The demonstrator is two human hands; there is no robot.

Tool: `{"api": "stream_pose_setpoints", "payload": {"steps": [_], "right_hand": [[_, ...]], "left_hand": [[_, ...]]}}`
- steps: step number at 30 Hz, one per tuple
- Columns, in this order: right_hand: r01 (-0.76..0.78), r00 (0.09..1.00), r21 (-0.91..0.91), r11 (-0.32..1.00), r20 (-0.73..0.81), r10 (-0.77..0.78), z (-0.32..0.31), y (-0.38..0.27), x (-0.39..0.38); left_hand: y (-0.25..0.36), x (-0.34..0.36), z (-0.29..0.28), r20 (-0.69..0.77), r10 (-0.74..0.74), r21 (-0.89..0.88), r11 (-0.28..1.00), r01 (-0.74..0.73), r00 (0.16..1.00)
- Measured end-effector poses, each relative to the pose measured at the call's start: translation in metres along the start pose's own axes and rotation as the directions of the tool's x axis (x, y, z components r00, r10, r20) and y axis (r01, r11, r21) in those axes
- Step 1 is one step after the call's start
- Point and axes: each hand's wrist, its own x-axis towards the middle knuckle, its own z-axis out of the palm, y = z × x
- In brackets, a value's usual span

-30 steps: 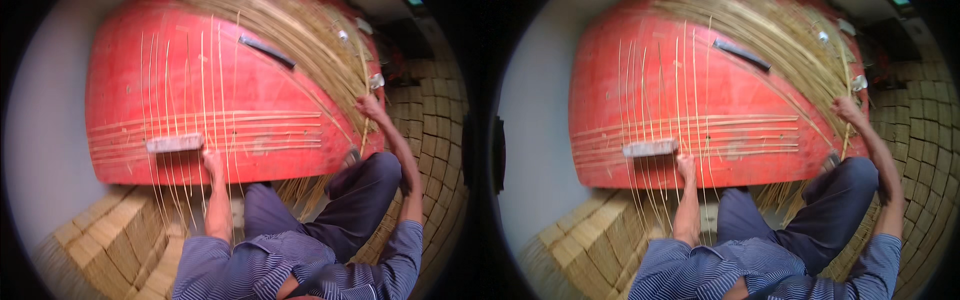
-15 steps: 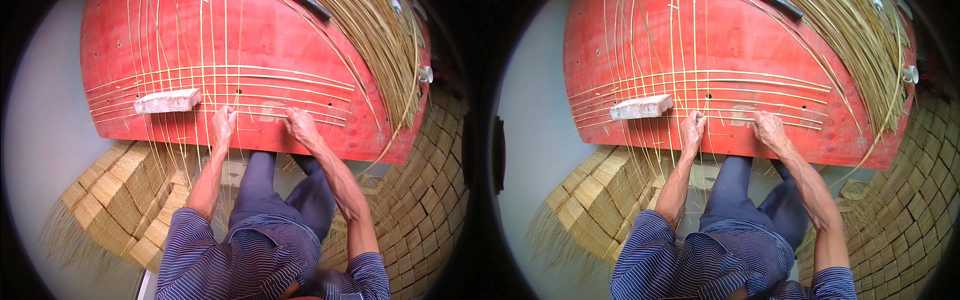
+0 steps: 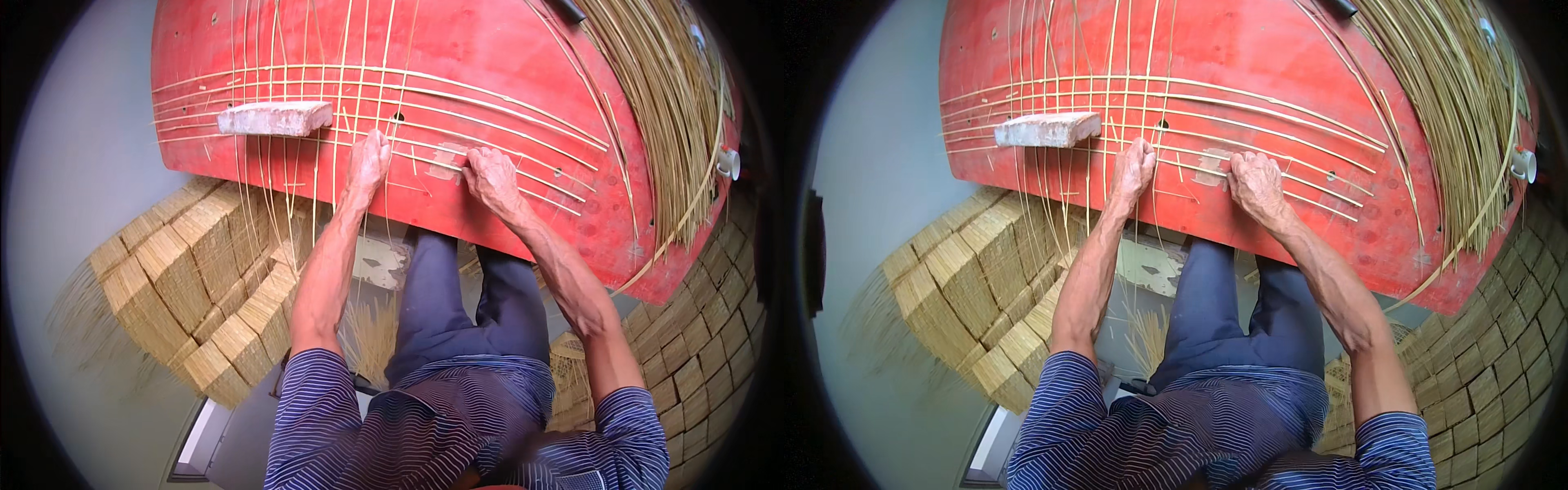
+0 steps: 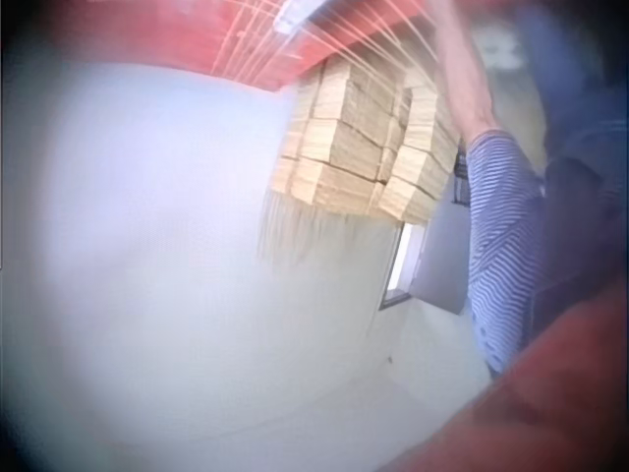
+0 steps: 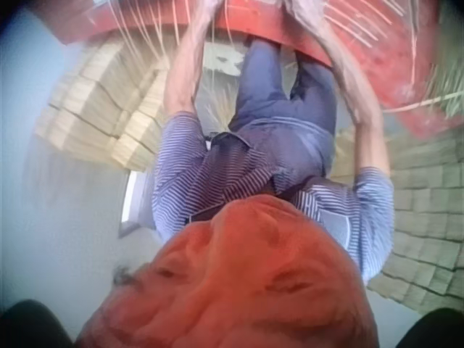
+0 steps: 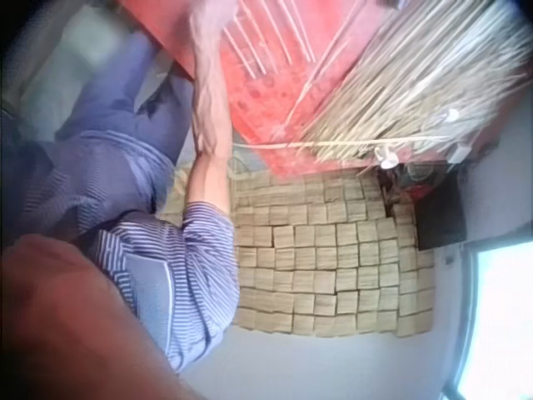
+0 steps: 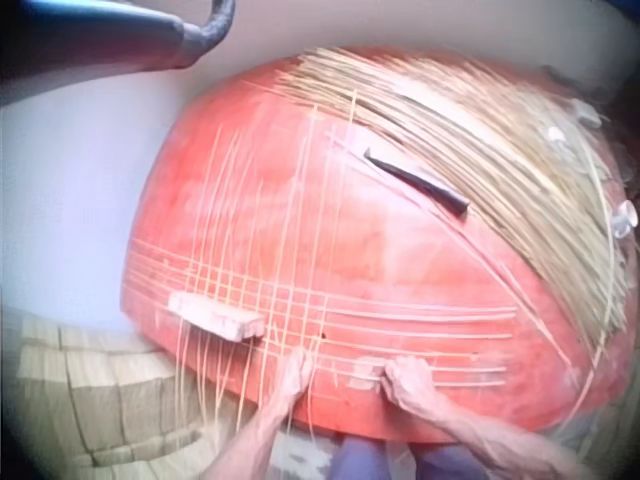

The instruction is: The person weaves thin bamboo strips by hand on a red circular board, interlacing them to form a mat. They occasionally use a small wooden block to press the weave and adjust the strips.

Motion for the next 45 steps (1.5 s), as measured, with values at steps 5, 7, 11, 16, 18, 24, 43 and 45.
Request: {"api": "stream_pose_setpoints", "payload": {"steps": [5, 7, 11, 16, 18, 24, 43, 45], "right_hand": [[0.036, 0.995, -0.013, 0.999, -0.088, -0.037, 0.006, 0.002, 0.000], [-0.026, 0.999, -0.016, 1.000, 0.032, 0.026, 0.001, 0.002, 0.001], [0.030, 0.998, 0.007, 1.000, -0.058, -0.030, 0.001, 0.005, -0.005], [0.055, 0.998, 0.003, 0.998, -0.004, -0.055, 0.009, -0.007, -0.002], [-0.022, 0.997, -0.052, 0.998, 0.074, 0.026, -0.001, -0.002, -0.006], [-0.016, 1.000, -0.050, 0.999, 0.015, 0.017, 0.004, -0.010, -0.022], [-0.125, 0.984, 0.142, 0.982, 0.144, 0.105, 0.025, -0.022, 0.016], [-0.162, 0.972, 0.171, 0.972, 0.196, 0.127, 0.025, -0.025, 0.022]], "left_hand": [[0.006, 0.002, -0.005, 0.073, -0.088, -0.004, 0.996, 0.089, 0.993], [0.007, 0.003, -0.004, 0.065, -0.073, -0.045, 0.996, 0.076, 0.995], [0.001, 0.000, 0.010, 0.070, -0.068, 0.038, 0.997, 0.066, 0.995], [-0.009, -0.006, -0.016, 0.160, -0.175, 0.010, 0.984, 0.176, 0.971], [0.002, 0.003, -0.007, 0.209, -0.155, -0.044, 0.985, 0.167, 0.966], [0.002, 0.005, -0.004, 0.230, -0.116, -0.018, 0.992, 0.123, 0.966], [0.005, 0.006, -0.011, 0.248, -0.141, -0.132, 0.975, 0.177, 0.959], [0.002, 0.005, -0.009, 0.253, -0.142, -0.164, 0.969, 0.187, 0.957]]}}
